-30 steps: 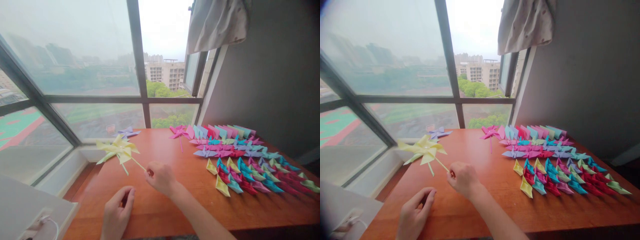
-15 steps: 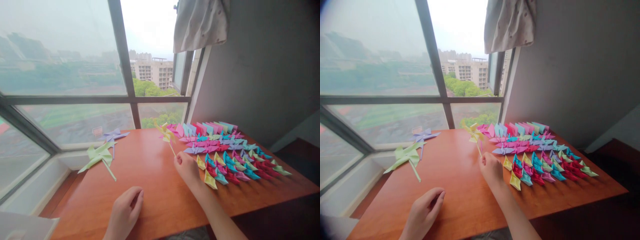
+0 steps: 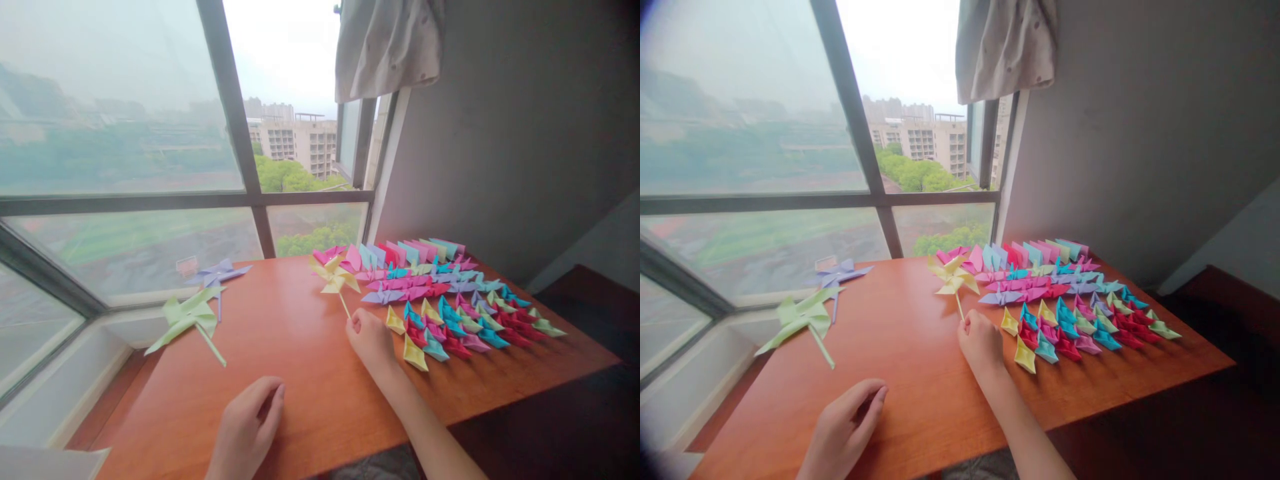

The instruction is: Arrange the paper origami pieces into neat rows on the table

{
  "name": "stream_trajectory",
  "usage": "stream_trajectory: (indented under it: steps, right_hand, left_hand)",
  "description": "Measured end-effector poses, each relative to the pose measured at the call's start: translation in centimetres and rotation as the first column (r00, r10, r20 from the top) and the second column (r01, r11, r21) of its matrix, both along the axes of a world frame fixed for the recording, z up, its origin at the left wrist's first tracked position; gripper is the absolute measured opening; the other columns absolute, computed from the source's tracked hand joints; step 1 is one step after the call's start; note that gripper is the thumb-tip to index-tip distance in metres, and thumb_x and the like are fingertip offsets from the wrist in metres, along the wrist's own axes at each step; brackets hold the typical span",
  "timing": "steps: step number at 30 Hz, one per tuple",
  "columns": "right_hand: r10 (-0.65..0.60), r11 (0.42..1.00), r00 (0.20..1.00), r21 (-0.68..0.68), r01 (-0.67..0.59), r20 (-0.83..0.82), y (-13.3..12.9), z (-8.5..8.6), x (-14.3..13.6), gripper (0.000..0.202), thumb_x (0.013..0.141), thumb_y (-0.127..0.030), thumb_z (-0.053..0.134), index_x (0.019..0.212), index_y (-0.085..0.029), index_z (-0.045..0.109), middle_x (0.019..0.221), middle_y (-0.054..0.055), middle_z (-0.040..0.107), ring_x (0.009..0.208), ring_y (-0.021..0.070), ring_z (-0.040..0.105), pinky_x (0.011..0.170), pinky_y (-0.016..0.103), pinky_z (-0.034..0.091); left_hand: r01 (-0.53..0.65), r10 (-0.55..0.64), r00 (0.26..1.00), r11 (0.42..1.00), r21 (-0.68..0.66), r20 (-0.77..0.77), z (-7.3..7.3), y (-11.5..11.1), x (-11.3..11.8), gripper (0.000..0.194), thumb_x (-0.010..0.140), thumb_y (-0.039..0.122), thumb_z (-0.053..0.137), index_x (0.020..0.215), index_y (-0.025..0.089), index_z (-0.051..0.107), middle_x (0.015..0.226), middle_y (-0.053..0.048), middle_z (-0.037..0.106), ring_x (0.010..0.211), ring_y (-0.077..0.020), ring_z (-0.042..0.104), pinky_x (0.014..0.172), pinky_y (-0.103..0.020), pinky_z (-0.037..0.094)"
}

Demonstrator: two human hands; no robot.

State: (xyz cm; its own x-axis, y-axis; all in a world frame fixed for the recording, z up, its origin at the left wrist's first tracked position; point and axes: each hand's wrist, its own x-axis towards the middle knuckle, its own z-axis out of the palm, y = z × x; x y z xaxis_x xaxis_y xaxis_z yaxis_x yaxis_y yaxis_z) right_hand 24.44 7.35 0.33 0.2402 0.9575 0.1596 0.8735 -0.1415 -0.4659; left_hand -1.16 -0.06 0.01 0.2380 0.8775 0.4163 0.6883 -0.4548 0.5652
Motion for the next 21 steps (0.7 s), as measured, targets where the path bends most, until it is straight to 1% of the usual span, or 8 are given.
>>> stream_trajectory:
  steps: [6,12,21]
  right_hand:
    - [-0.037,0.998,0.999,-0.059,0.037,0.0,0.08,0.34,-0.28,0.013,0.089,-0.025,0.057,0.077,-0.02,0.06,0.072,0.0,0.065,0.071,0.0129,0.061,0.057,0.024,0.027]
    - [-0.035,0.996,0.999,-0.087,0.038,0.033,-0.1,0.23,-0.62,0.013,0.089,-0.024,0.057,0.078,-0.021,0.062,0.075,0.002,0.067,0.073,0.0146,0.063,0.058,0.024,0.03]
    - [-0.047,0.993,0.998,-0.106,0.052,0.048,-0.21,0.05,-0.58,0.014,0.09,-0.024,0.055,0.079,-0.021,0.063,0.078,0.003,0.069,0.075,0.016,0.065,0.06,0.024,0.033]
  left_hand:
    - [0.008,-0.008,1.0,1.0,0.014,-0.009,0.12,0.09,0.06,0.022,0.094,0.031,0.05,0.081,0.021,0.065,0.068,0.0,0.068,0.057,-0.0129,0.063,0.056,-0.018,0.049]
    - [-0.004,0.004,1.0,1.0,0.013,-0.02,0.22,0.08,0.09,0.023,0.094,0.034,0.05,0.081,0.022,0.065,0.068,0.0,0.069,0.057,-0.0136,0.064,0.055,-0.018,0.049]
    - [0.004,-0.004,1.0,1.0,0.014,-0.025,-0.19,0.07,-0.13,0.022,0.094,0.034,0.05,0.083,0.022,0.065,0.07,-0.001,0.069,0.059,-0.0143,0.064,0.057,-0.019,0.05]
